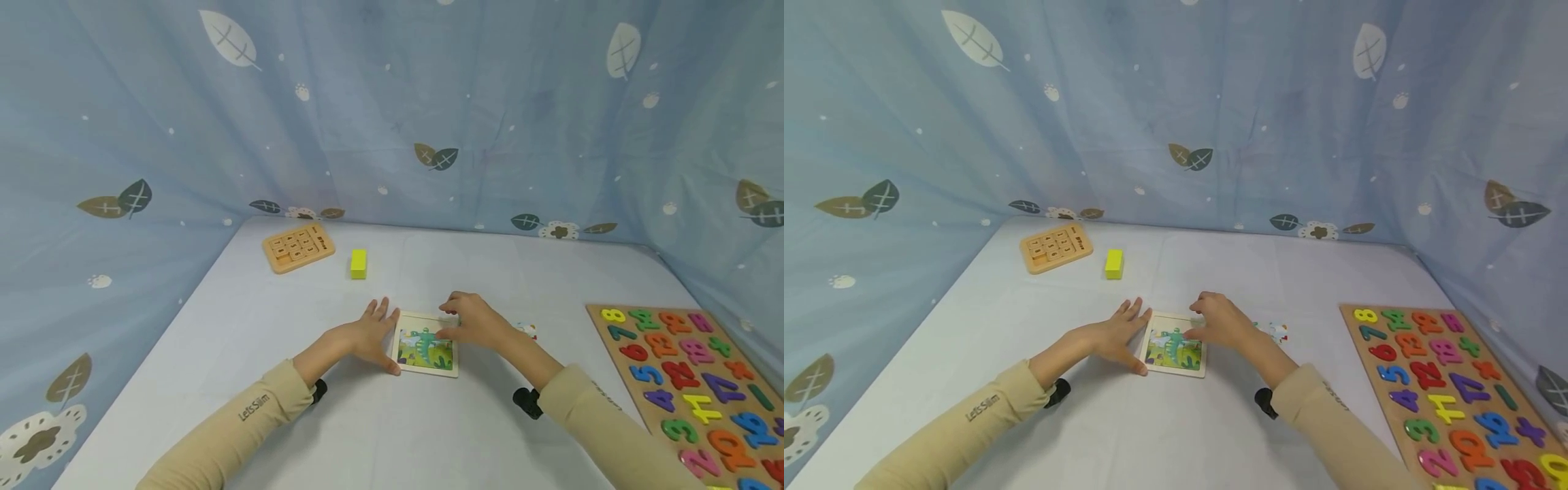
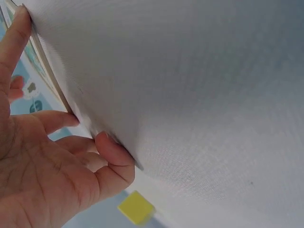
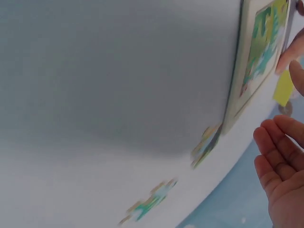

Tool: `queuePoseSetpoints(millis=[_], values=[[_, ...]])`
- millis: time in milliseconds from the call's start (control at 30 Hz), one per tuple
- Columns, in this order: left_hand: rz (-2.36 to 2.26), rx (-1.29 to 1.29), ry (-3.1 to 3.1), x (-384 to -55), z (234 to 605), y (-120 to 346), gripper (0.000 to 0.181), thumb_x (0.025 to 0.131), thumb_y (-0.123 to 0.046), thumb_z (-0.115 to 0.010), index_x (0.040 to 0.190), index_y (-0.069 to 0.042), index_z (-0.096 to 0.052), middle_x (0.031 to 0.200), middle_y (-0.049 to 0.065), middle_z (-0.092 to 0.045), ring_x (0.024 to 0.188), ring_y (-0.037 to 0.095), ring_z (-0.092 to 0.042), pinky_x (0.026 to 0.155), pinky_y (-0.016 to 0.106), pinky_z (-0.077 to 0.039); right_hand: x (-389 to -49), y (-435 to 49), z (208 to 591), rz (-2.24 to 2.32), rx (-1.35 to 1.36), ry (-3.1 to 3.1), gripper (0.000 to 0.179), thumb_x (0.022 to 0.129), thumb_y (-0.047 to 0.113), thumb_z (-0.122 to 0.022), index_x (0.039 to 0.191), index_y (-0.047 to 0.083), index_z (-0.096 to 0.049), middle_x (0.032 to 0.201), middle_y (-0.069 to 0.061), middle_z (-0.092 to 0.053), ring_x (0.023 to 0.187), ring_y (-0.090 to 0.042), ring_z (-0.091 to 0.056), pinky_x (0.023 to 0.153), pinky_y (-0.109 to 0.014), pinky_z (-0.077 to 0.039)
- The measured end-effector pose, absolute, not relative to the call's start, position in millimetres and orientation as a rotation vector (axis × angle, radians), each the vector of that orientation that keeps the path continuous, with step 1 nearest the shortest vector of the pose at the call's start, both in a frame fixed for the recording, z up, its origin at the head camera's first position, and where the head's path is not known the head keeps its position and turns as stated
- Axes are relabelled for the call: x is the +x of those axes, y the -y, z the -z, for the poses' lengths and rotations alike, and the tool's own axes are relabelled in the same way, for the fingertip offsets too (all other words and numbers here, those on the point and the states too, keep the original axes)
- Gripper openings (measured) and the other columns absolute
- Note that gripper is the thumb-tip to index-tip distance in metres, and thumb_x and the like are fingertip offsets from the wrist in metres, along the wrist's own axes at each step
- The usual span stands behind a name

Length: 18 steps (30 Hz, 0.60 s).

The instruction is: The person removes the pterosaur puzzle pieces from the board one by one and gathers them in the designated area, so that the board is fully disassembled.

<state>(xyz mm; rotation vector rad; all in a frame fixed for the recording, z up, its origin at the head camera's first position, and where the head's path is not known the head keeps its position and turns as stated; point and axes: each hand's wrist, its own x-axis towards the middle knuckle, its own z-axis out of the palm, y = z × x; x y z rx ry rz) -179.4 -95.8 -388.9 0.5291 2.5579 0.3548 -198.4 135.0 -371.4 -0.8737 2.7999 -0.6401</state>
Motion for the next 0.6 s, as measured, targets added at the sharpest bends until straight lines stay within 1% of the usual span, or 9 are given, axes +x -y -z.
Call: queuePoseSetpoints(millis=[100, 233, 300, 367, 467, 533, 600], values=[[-0.358, 0.536, -2.552, -179.0, 388.5, 94.6, 0.114, 0.073, -0.052, -0.078, 0.154, -0.006, -0.012, 0.161, 0.02, 0.004, 0.149, 0.038, 0.007, 0.119, 0.054, -0.015, -197.9, -124.4, 372.7, 0.602, -0.888, -2.767, 0.052, 0.079, 0.027, -0.08, 0.116, -0.008, -0.066, 0.105, -0.013, -0.067, 0.095, -0.025, -0.065, 0.082, -0.035, -0.056], [-0.34, 0.549, -2.546, -178.7, 387.8, 93.8, 0.113, 0.074, -0.052, -0.078, 0.154, -0.004, -0.013, 0.16, 0.022, 0.004, 0.148, 0.04, 0.006, 0.119, 0.054, -0.016, -197.7, -110.1, 375.6, 0.579, -0.91, -2.727, 0.051, 0.079, 0.028, -0.079, 0.116, -0.006, -0.066, 0.107, -0.012, -0.067, 0.098, -0.025, -0.065, 0.085, -0.037, -0.056], [-0.328, 0.55, -2.546, -179.1, 386.9, 94.1, 0.113, 0.075, -0.052, -0.077, 0.154, -0.005, -0.012, 0.16, 0.022, 0.005, 0.148, 0.04, 0.007, 0.119, 0.054, -0.016, -198.1, -103.2, 376.3, 0.561, -0.942, -2.72, 0.051, 0.079, 0.028, -0.08, 0.114, -0.006, -0.067, 0.104, -0.011, -0.068, 0.094, -0.022, -0.065, 0.082, -0.035, -0.056], [-0.323, 0.547, -2.547, -179.6, 386.2, 94.8, 0.113, 0.075, -0.052, -0.077, 0.154, -0.005, -0.012, 0.16, 0.022, 0.005, 0.148, 0.04, 0.007, 0.119, 0.054, -0.017, -198.7, -96.8, 376.7, 0.535, -0.981, -2.705, 0.048, 0.079, 0.028, -0.08, 0.111, -0.005, -0.069, 0.097, -0.009, -0.067, 0.084, -0.017, -0.062, 0.074, -0.03, -0.055], [-0.311, 0.552, -2.547, -179.9, 385.4, 96.0, 0.112, 0.076, -0.053, -0.076, 0.155, -0.006, -0.011, 0.16, 0.021, 0.006, 0.148, 0.04, 0.008, 0.118, 0.055, -0.017, -200.1, -88.0, 377.4, 0.479, -1.102, -2.664, 0.037, 0.079, 0.027, -0.079, 0.099, -0.003, -0.071, 0.086, -0.006, -0.062, 0.071, -0.011, -0.051, 0.063, -0.023, -0.046], [-0.312, 0.557, -2.543, -179.9, 384.8, 96.6, 0.112, 0.076, -0.053, -0.075, 0.155, -0.006, -0.011, 0.16, 0.021, 0.007, 0.148, 0.04, 0.008, 0.119, 0.055, -0.016, -200.4, -83.2, 377.8, 0.457, -1.16, -2.636, 0.029, 0.08, 0.024, -0.079, 0.094, 0.0, -0.072, 0.084, -0.005, -0.06, 0.069, -0.01, -0.046, 0.061, -0.022, -0.042], [-0.32, 0.563, -2.54, -179.7, 384.1, 96.9, 0.112, 0.076, -0.053, -0.075, 0.155, -0.006, -0.01, 0.16, 0.021, 0.007, 0.148, 0.04, 0.008, 0.119, 0.055, -0.016, -199.8, -79.5, 377.6, 0.445, -1.191, -2.615, 0.025, 0.08, 0.022, -0.078, 0.093, 0.0, -0.073, 0.087, -0.005, -0.06, 0.073, -0.01, -0.051, 0.065, -0.022, -0.047]])
